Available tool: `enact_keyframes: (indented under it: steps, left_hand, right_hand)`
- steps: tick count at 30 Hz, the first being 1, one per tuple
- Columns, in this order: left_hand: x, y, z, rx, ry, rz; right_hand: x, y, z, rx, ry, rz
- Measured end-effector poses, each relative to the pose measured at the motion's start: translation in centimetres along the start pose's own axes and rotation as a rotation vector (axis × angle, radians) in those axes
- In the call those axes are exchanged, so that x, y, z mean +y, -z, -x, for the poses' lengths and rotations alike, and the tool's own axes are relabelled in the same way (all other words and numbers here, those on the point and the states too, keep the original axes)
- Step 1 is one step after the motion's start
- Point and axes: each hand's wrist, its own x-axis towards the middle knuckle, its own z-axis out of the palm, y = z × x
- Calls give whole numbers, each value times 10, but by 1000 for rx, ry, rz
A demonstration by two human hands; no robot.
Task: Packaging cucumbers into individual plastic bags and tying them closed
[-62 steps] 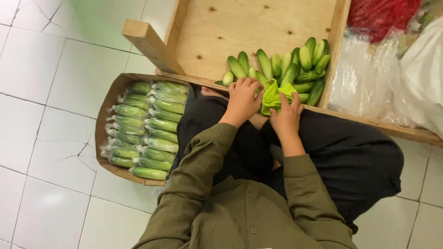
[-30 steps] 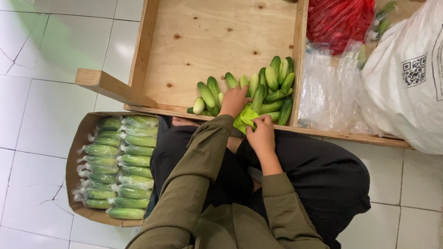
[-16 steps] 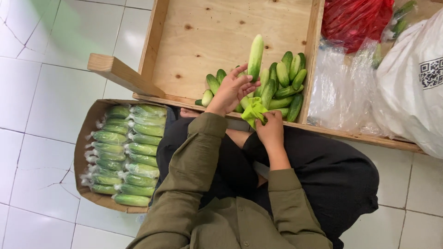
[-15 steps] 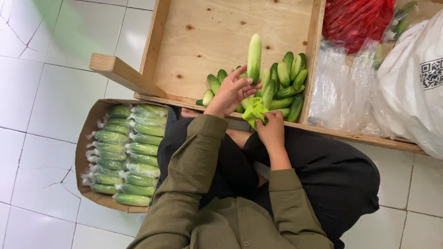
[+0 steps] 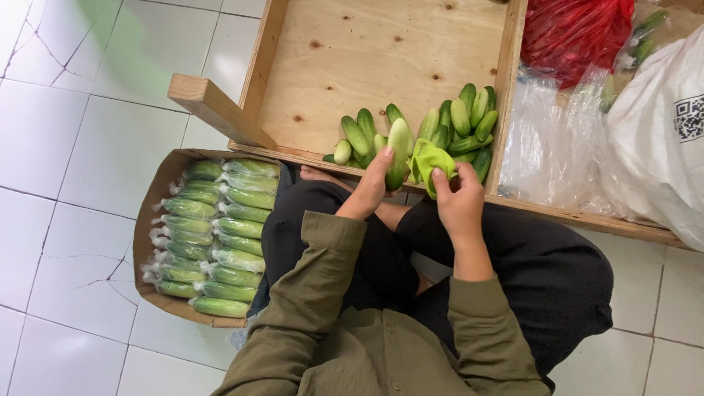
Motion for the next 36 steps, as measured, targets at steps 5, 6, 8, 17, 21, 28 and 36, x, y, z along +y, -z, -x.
enact_keyframes:
  steps: [5, 6, 8, 17, 21, 28, 36]
  left_hand:
    - [31, -33, 13, 127, -93, -458]
    - [38, -38, 12, 155, -77, -480]
    - [27, -34, 6, 151, -74, -508]
    - [-3, -13, -5, 103, -87, -617]
    - [3, -25, -3, 106, -83, -675]
    - [8, -30, 0, 106, 10, -794]
    - [13, -43, -4, 108, -40, -830]
  right_hand:
    - [-73, 2, 10, -154, 196, -85]
    - [-74, 0, 10, -195, 298, -29]
    - [-68, -8, 4, -200, 368, 43]
    - [-26, -32, -23, -262, 263, -31]
    - [-24, -33, -39, -184, 111, -11]
    - [42, -29, -73, -160, -211, -2]
    - [26, -24, -64, 19, -463, -541]
